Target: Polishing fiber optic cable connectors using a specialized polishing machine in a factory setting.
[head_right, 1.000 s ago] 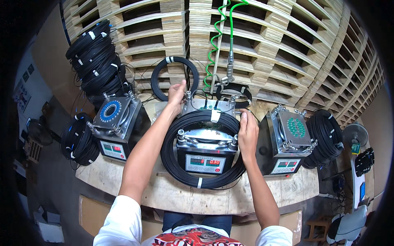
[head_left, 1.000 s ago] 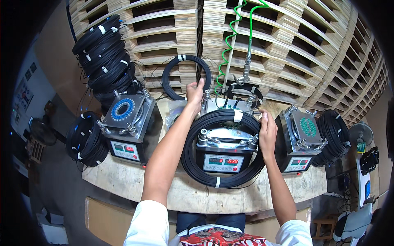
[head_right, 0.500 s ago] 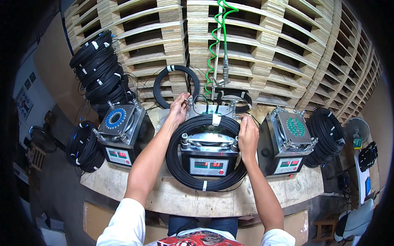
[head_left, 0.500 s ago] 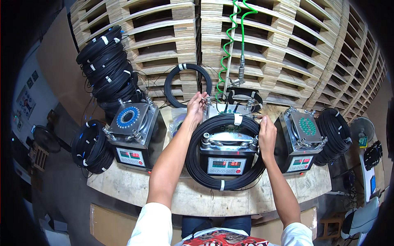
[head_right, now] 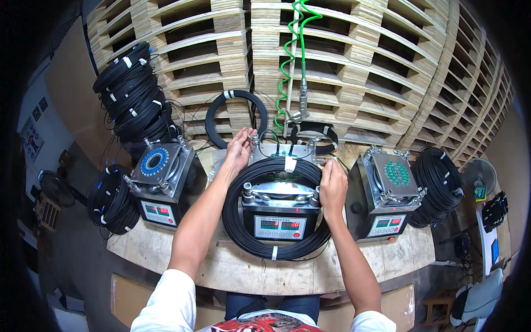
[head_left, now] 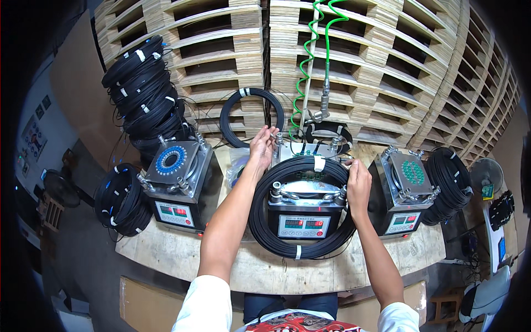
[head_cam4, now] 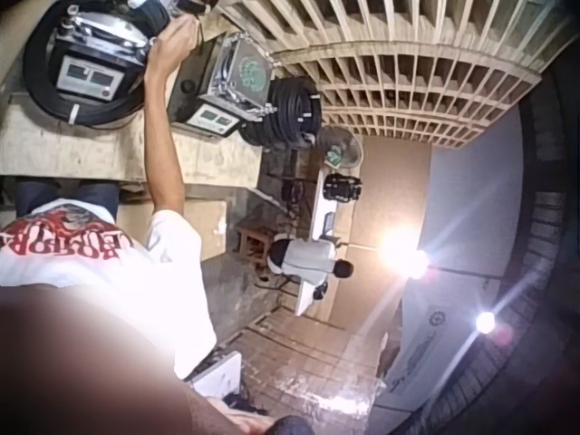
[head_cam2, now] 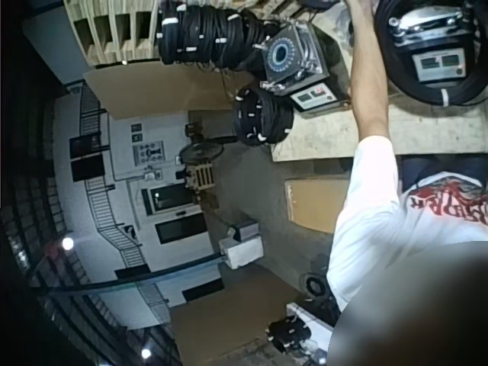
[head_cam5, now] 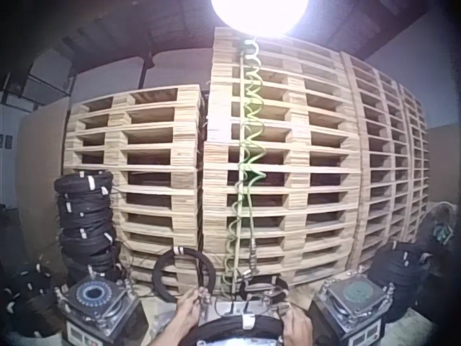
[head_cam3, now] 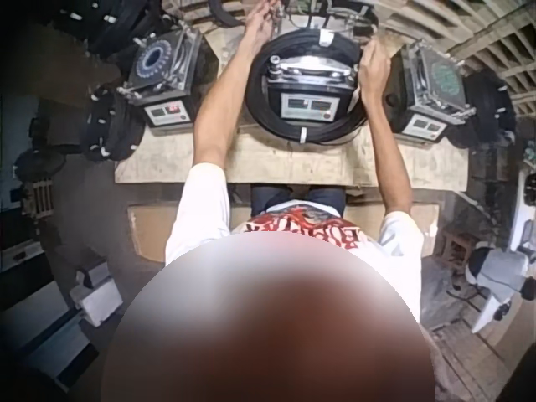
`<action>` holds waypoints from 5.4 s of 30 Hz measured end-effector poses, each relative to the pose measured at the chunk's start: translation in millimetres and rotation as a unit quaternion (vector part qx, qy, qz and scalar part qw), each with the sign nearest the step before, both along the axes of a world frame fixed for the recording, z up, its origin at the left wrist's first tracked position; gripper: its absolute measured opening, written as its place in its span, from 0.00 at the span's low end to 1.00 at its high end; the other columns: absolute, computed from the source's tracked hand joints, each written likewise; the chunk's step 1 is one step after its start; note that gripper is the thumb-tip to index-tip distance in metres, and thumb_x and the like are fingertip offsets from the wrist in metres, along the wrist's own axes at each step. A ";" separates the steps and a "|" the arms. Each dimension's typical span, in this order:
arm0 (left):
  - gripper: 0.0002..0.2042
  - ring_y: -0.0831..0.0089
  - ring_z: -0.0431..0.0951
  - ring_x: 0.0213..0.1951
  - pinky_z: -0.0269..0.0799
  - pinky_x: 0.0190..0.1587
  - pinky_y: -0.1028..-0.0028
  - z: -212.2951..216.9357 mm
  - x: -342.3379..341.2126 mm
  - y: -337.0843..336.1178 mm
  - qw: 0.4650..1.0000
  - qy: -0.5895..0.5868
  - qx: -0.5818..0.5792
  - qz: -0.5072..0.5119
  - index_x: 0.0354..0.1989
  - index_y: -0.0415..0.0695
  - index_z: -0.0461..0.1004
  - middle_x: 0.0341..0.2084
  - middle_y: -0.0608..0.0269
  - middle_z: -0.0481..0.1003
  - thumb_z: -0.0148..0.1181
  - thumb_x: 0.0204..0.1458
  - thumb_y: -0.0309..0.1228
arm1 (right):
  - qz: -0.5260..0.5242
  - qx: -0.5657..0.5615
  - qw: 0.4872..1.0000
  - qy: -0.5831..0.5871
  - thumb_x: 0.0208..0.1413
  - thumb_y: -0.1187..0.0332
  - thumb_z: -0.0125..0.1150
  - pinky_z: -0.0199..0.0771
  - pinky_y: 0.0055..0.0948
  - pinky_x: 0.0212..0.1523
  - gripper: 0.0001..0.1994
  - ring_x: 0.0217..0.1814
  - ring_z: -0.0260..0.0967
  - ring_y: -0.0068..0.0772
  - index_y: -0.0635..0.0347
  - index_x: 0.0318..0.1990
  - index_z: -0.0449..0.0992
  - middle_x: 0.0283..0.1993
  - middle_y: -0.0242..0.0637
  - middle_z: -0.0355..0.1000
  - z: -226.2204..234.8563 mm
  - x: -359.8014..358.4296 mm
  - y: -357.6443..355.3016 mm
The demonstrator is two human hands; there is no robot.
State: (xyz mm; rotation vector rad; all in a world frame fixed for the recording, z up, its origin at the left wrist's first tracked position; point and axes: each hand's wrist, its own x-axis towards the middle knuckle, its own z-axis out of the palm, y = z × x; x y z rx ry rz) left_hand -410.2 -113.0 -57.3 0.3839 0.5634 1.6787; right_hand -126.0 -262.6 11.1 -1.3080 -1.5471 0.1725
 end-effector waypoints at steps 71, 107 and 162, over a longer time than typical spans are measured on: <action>0.29 0.44 0.77 0.52 0.71 0.55 0.59 16.6 19.8 -238.3 0.723 0.647 0.104 0.220 0.65 0.38 0.65 0.51 0.33 0.74 0.52 0.62 0.47 | -0.038 0.126 0.976 -0.174 0.48 0.64 0.65 0.48 0.54 0.70 0.21 0.71 0.50 0.64 0.40 0.52 0.78 0.67 0.60 0.54 -40.8 -23.9 -84.4; 0.27 0.55 0.79 0.49 0.69 0.55 0.65 9.8 22.5 -234.7 0.734 0.628 0.119 0.229 0.61 0.34 0.67 0.48 0.42 0.77 0.52 0.63 0.45 | 0.051 -0.062 0.996 -0.043 0.65 0.66 0.55 0.70 0.48 0.35 0.12 0.39 0.74 0.59 0.60 0.51 0.68 0.36 0.55 0.74 1.3 29.9 -106.5; 0.32 0.68 0.76 0.52 0.69 0.56 0.71 -3.9 21.4 -253.2 0.826 0.528 0.121 0.157 0.68 0.40 0.61 0.50 0.54 0.77 0.58 0.62 0.47 | 0.112 0.087 0.990 -0.011 0.57 0.78 0.57 0.70 0.40 0.46 0.17 0.44 0.68 0.48 0.60 0.54 0.73 0.42 0.46 0.64 -69.8 3.4 -123.2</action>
